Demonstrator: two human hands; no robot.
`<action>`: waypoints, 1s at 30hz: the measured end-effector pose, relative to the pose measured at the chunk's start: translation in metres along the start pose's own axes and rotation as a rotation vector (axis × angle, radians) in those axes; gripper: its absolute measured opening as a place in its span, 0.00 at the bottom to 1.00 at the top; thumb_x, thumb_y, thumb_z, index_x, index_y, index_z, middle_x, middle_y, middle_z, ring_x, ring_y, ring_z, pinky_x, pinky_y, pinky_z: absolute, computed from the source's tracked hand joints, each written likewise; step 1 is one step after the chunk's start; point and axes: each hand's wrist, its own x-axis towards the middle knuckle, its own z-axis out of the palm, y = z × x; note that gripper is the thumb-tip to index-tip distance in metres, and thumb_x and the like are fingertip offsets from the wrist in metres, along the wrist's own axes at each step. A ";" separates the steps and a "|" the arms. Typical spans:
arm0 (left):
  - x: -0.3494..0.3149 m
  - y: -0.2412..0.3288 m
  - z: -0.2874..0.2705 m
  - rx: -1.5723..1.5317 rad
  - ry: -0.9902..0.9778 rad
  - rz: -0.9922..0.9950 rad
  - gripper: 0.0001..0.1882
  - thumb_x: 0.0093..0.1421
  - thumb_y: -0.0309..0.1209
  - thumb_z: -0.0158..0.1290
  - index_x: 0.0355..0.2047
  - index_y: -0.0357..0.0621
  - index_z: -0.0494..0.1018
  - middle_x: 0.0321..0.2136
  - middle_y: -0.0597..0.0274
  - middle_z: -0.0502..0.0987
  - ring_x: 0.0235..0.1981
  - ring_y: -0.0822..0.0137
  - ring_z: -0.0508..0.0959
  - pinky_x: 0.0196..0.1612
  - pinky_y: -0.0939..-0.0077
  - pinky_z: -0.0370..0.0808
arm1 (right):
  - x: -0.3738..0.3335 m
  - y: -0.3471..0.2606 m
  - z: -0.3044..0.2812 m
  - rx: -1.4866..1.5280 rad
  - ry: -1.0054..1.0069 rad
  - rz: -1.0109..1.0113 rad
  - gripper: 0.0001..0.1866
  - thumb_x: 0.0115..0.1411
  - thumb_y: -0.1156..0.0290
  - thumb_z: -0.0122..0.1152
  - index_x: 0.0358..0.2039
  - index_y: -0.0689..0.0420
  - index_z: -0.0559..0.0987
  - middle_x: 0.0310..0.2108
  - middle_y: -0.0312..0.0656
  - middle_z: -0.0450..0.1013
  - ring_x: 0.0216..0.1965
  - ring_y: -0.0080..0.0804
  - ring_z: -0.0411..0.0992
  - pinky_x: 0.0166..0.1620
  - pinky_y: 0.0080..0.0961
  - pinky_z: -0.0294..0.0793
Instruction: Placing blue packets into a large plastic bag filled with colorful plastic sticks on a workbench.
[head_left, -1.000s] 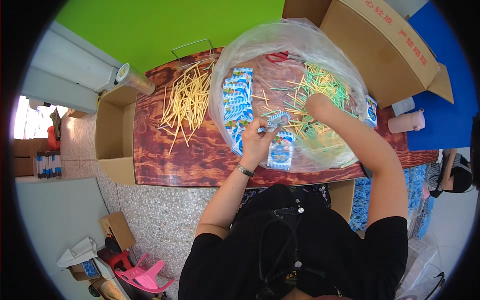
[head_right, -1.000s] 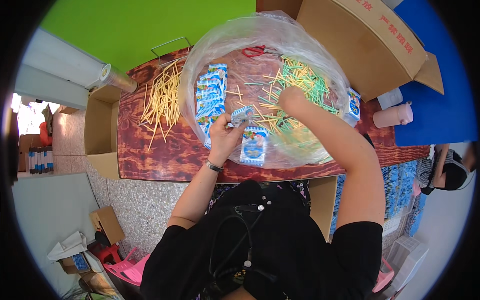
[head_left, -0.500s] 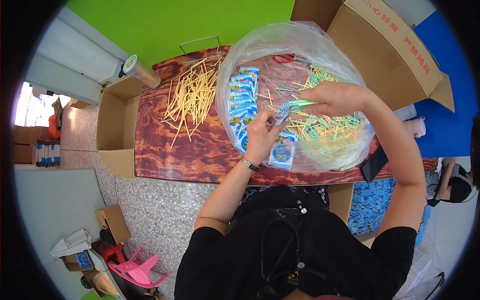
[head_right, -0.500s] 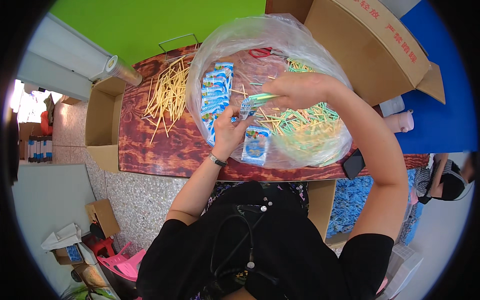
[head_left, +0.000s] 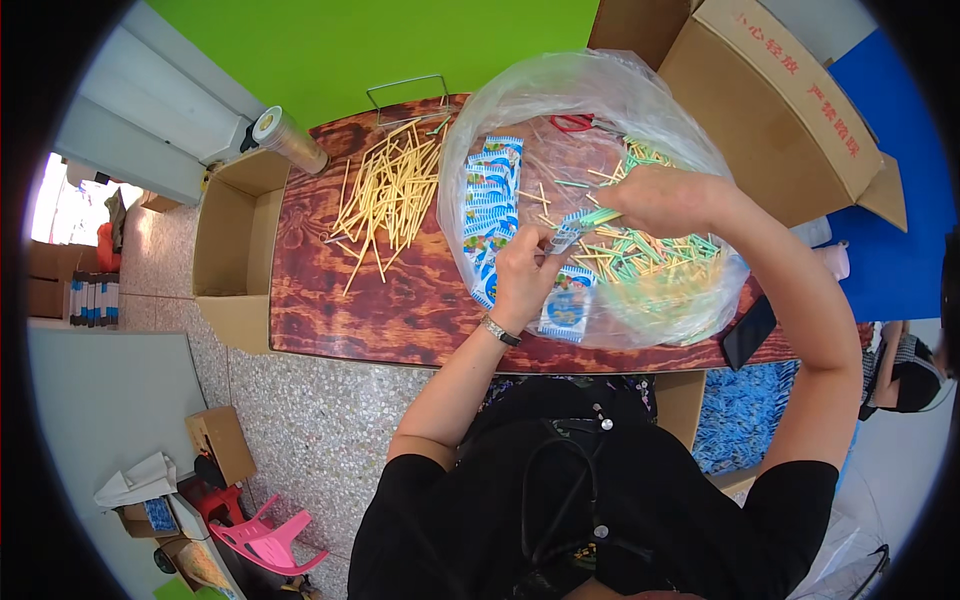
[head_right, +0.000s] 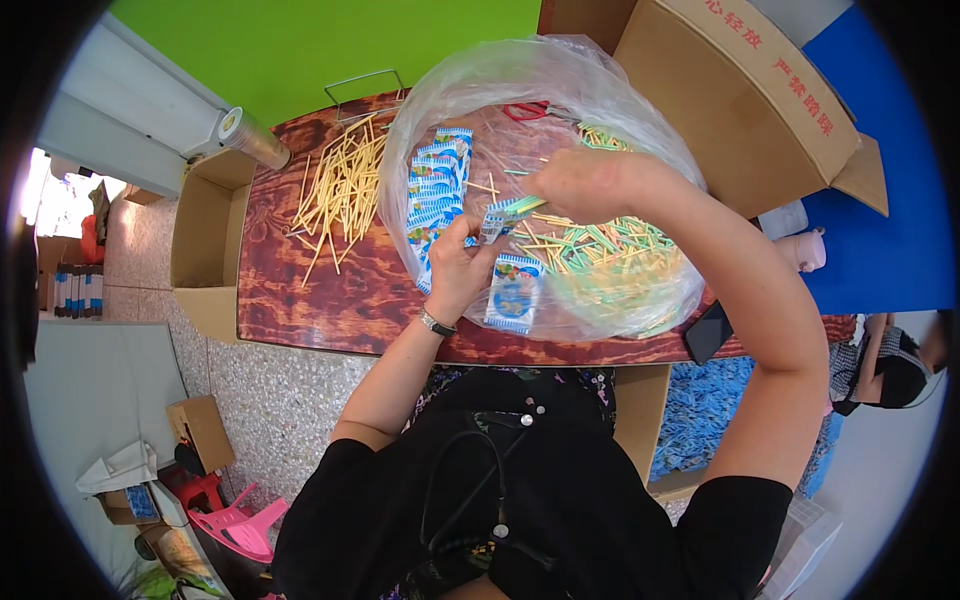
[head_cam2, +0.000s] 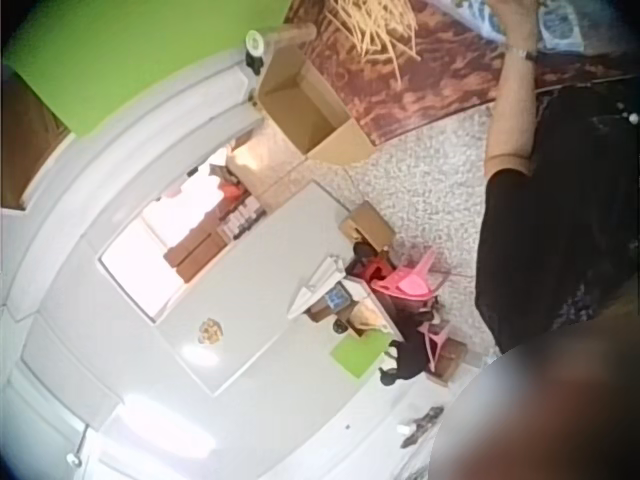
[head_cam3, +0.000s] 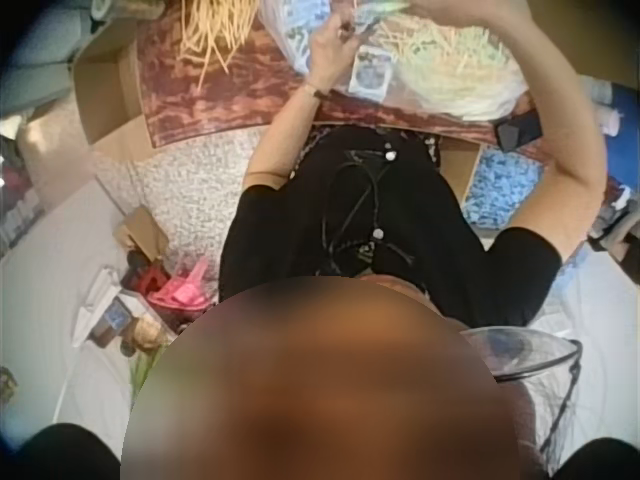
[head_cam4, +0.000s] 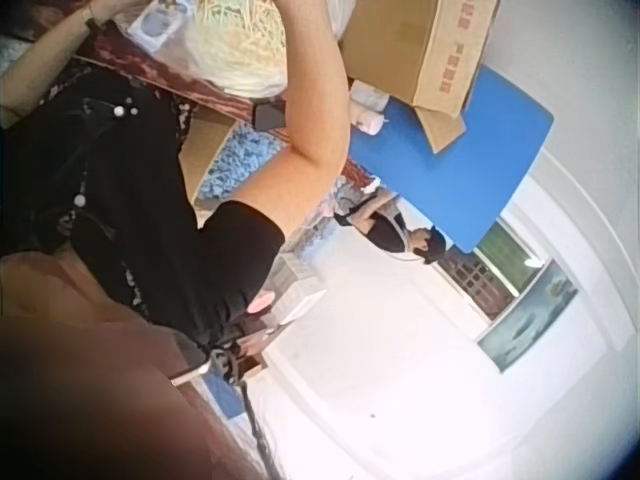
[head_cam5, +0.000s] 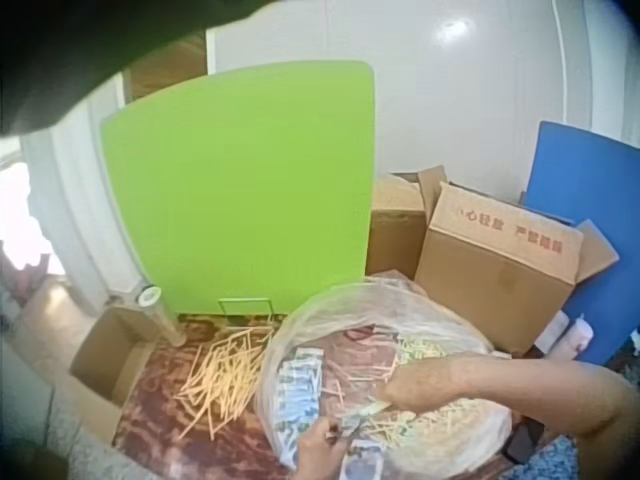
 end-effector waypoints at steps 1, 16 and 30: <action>-0.001 -0.002 0.001 0.023 -0.009 0.044 0.12 0.48 0.21 0.63 0.31 0.38 0.72 0.25 0.57 0.74 0.24 0.64 0.76 0.25 0.73 0.73 | 0.000 -0.002 -0.003 -0.011 -0.059 -0.003 0.09 0.59 0.71 0.58 0.35 0.64 0.73 0.28 0.55 0.75 0.35 0.54 0.75 0.37 0.46 0.72; -0.001 0.003 -0.007 -0.075 -0.135 0.007 0.21 0.49 0.25 0.65 0.43 0.38 0.72 0.29 0.56 0.75 0.28 0.60 0.77 0.28 0.69 0.73 | -0.011 -0.016 -0.014 0.163 0.307 -0.181 0.27 0.52 0.67 0.67 0.50 0.64 0.71 0.38 0.54 0.74 0.34 0.50 0.75 0.38 0.41 0.74; -0.043 -0.033 -0.026 -0.003 -0.274 -0.057 0.22 0.50 0.21 0.59 0.46 0.37 0.68 0.33 0.44 0.76 0.36 0.45 0.78 0.36 0.59 0.74 | 0.038 -0.036 0.095 0.651 0.497 -0.213 0.20 0.48 0.79 0.58 0.44 0.54 0.76 0.33 0.43 0.74 0.33 0.38 0.74 0.35 0.32 0.74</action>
